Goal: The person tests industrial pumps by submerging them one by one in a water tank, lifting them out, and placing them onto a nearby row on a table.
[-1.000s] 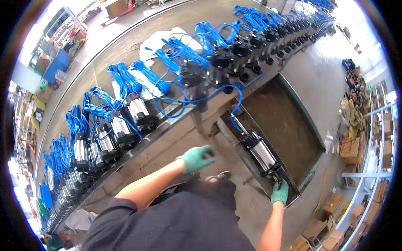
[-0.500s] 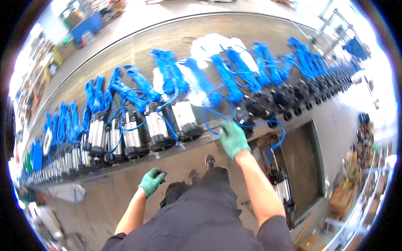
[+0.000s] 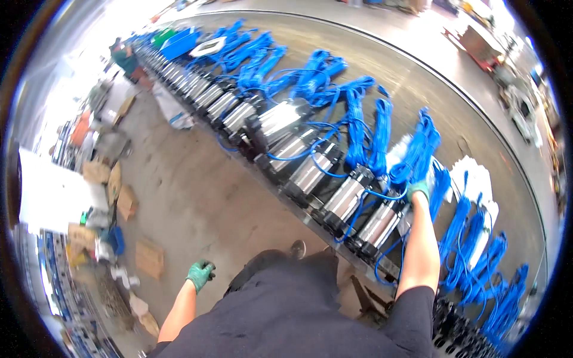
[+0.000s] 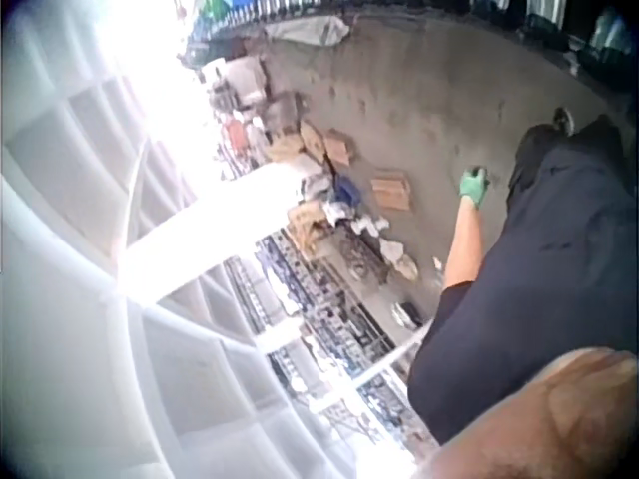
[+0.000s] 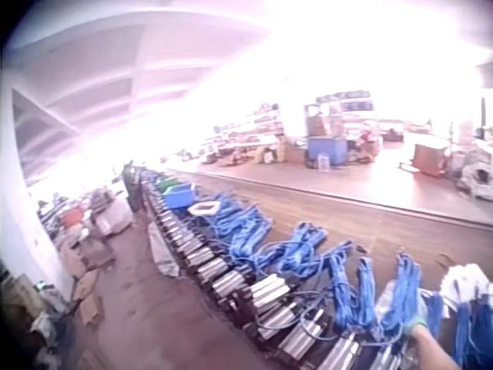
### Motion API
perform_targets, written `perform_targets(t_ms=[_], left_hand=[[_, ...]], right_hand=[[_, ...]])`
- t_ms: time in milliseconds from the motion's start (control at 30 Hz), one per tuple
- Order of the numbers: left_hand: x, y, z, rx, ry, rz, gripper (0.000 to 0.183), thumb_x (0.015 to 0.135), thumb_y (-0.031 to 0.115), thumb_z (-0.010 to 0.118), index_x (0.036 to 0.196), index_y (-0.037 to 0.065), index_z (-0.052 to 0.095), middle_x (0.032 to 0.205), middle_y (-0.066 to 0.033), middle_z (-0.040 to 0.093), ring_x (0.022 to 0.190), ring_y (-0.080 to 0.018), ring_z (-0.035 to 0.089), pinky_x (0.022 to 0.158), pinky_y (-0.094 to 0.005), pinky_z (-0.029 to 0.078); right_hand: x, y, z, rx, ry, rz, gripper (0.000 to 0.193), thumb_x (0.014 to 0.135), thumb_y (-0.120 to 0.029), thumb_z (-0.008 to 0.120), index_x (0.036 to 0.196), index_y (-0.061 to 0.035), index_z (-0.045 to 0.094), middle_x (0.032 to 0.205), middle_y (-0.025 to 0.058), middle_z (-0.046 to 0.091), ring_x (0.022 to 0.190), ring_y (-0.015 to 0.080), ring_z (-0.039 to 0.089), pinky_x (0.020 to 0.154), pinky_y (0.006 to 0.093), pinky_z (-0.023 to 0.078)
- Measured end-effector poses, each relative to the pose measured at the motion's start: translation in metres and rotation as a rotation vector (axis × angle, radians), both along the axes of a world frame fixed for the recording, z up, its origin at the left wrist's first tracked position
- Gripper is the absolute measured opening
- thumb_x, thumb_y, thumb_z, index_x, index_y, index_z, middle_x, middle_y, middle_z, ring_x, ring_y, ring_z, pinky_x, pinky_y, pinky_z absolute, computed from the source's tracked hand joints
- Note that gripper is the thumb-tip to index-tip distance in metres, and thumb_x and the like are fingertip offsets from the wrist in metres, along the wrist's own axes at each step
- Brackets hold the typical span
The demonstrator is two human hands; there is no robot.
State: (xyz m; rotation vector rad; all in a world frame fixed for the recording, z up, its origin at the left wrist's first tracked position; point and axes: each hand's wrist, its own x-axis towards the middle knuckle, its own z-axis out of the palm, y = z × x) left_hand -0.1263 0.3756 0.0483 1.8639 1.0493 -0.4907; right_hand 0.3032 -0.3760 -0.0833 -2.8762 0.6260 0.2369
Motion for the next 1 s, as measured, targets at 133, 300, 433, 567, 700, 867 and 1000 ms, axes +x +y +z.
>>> perform_targets(t_ms=[133, 300, 433, 567, 700, 867, 1000], left_hand=[[-0.074, 0.004, -0.048, -0.158, 0.127, 0.280, 0.031, 0.098, 0.020, 0.065, 0.120, 0.000, 0.065, 0.105, -0.0133, 0.073, 0.084, -0.0245, 0.074, 0.069, -0.0391, 0.059], [-0.128, 0.002, -0.063, -0.185, 0.425, 0.286, 0.032, 0.099, 0.022, 0.064, 0.125, 0.002, 0.063, 0.110, -0.0123, 0.072, 0.085, -0.0282, 0.073, 0.072, -0.0439, 0.061], [-0.125, 0.033, -0.084, -0.248, 0.430, 0.315, 0.029, 0.101, 0.023, 0.062, 0.124, 0.006, 0.064, 0.110, -0.0121, 0.072, 0.084, -0.0290, 0.073, 0.071, -0.0456, 0.061], [0.020, 0.113, -0.104, -0.257, 0.152, 0.376, 0.034, 0.098, 0.024, 0.064, 0.129, 0.009, 0.057, 0.104, -0.0111, 0.067, 0.081, -0.0288, 0.068, 0.064, -0.0442, 0.056], [0.222, 0.208, -0.111, -0.050, -0.327, 0.291, 0.037, 0.095, 0.027, 0.067, 0.122, 0.004, 0.065, 0.096, -0.0120, 0.071, 0.078, -0.0244, 0.067, 0.066, -0.0409, 0.055], [0.458, 0.325, -0.122, 0.325, -0.551, 0.055, 0.052, 0.090, 0.027, 0.070, 0.135, 0.003, 0.059, 0.119, -0.0208, 0.072, 0.111, -0.0350, 0.069, 0.093, -0.0441, 0.053], [0.594, 0.354, -0.136, 0.485, -0.613, -0.007, 0.062, 0.092, 0.022, 0.065, 0.148, 0.010, 0.042, 0.129, -0.0244, 0.066, 0.115, -0.0357, 0.067, 0.093, -0.0459, 0.053]], right_hand=[[-0.003, -0.066, 0.024, 0.336, -0.026, -0.119, 0.067, 0.091, -0.054, 0.062, 0.126, 0.0029, 0.068, 0.121, 0.0236, 0.070, 0.107, 0.0378, 0.067, 0.093, 0.0488, 0.053], [-0.057, -0.080, 0.141, 0.973, -0.404, -0.152, 0.026, 0.089, -0.015, 0.066, 0.112, -0.0035, 0.066, 0.082, 0.0035, 0.065, 0.066, 0.0143, 0.058, 0.061, 0.0315, 0.049], [-0.131, 0.057, 0.270, 0.552, -0.414, 0.065, 0.060, 0.083, -0.002, 0.066, 0.141, 0.0022, 0.050, 0.116, 0.0113, 0.065, 0.098, 0.0182, 0.063, 0.090, 0.0338, 0.053], [-0.170, 0.081, 0.250, 0.638, -0.355, 0.166, 0.076, 0.076, 0.004, 0.068, 0.149, -0.0019, 0.044, 0.139, 0.0126, 0.057, 0.125, 0.0202, 0.056, 0.106, 0.0335, 0.046], [-0.169, 0.126, 0.223, 0.131, -0.044, 0.452, 0.070, 0.067, -0.003, 0.078, 0.133, -0.0089, 0.060, 0.128, 0.0198, 0.061, 0.115, 0.0390, 0.062, 0.102, 0.0449, 0.051], [-0.141, 0.196, 0.227, -0.170, 0.299, 0.386, 0.068, 0.067, -0.014, 0.080, 0.132, -0.0150, 0.063, 0.128, 0.0212, 0.058, 0.116, 0.0434, 0.057, 0.101, 0.0489, 0.050], [-0.127, 0.233, 0.230, -0.366, 0.496, 0.217, 0.076, 0.068, -0.014, 0.079, 0.141, -0.0165, 0.057, 0.134, 0.0209, 0.056, 0.122, 0.0429, 0.056, 0.105, 0.0476, 0.049]])
